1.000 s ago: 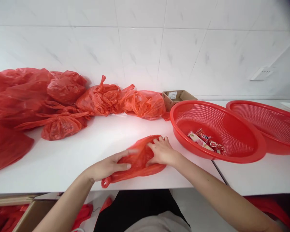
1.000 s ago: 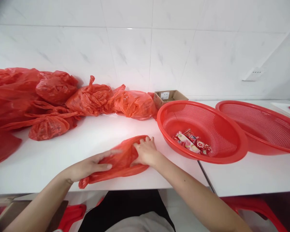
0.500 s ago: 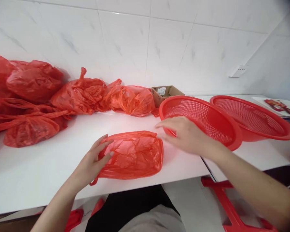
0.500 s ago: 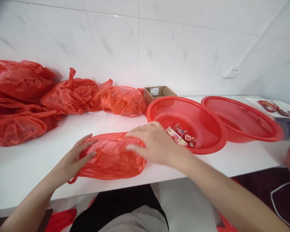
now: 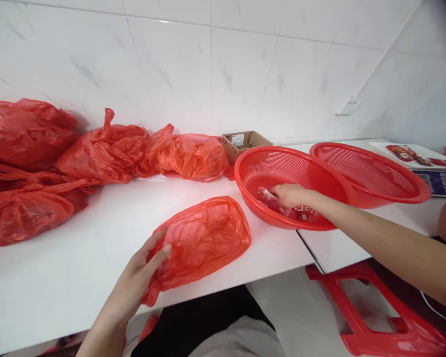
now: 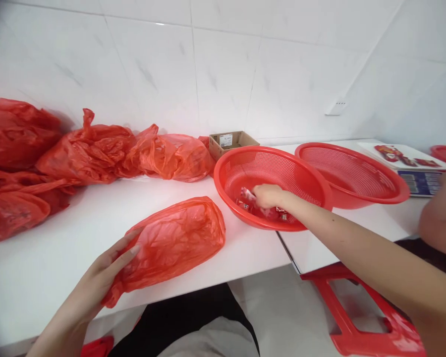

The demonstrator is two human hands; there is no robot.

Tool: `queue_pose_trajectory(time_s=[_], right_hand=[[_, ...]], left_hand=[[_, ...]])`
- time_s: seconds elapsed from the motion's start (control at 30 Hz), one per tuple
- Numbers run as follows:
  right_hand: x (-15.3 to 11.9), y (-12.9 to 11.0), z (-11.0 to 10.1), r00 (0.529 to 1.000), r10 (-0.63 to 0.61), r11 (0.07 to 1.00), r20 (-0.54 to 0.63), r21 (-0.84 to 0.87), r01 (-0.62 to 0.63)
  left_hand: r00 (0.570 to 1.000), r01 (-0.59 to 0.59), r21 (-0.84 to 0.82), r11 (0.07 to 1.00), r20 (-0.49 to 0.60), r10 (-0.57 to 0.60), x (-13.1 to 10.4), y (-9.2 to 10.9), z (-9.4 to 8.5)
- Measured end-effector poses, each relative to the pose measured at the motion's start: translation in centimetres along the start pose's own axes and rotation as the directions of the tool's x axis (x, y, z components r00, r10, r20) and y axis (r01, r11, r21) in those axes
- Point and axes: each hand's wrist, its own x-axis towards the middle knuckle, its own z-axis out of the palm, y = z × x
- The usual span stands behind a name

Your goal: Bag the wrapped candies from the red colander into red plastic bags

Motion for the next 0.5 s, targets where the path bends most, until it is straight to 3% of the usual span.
queue_pose_trajectory(time_s=[0.07,0.13,0.17,0.23,0.3,0.37,0.43,0.5], right_hand=[[-0.2,0.4,-1.5,0.994,-0.04,0.998,-0.097,0.053,0.046],[-1.1,0.3,-2.8,0.967,-0.122,0.949,-0.223,0.26,0.18],[-1.9,-0.1,-3.2,0.949,-0.17,0.871,-0.266,0.409,0.271],[-3.8,-1.9,-3.3,0.915,-0.274,0.612,-0.297,0.68,0.404],[-5.7,-4.7,-2.6,0.873,-0.393,0.385,-0.289,0.81,0.442],[-7.2,-7.9,-1.0,0.802,-0.516,0.25,-0.302,0.842,0.478],[-7.6,-10.7,1.0,0.709,-0.636,0.232,-0.305,0.8,0.553],[-7.2,-12.4,3.2,0.657,-0.7,0.422,-0.28,0.58,0.697]], left_hand=[[1.0,0.007,-0.032,0.999,-0.018,-0.008,-0.2,-0.1,-0.3],[0.999,0.027,-0.08,0.996,-0.021,-0.028,-0.5,0.1,-0.5],[0.999,0.04,-0.108,0.993,-0.014,-0.041,-0.6,0.3,-0.5],[0.998,0.062,-0.158,0.985,0.017,-0.06,-0.8,0.8,-0.2],[0.998,0.063,-0.178,0.982,0.029,-0.059,-0.9,1.4,0.3],[0.998,0.053,-0.18,0.982,0.034,-0.048,-0.9,1.8,0.9],[0.998,0.045,-0.209,0.977,0.057,-0.034,-0.9,1.9,1.4],[0.997,0.04,-0.252,0.967,0.07,-0.023,-0.9,1.7,1.6]])
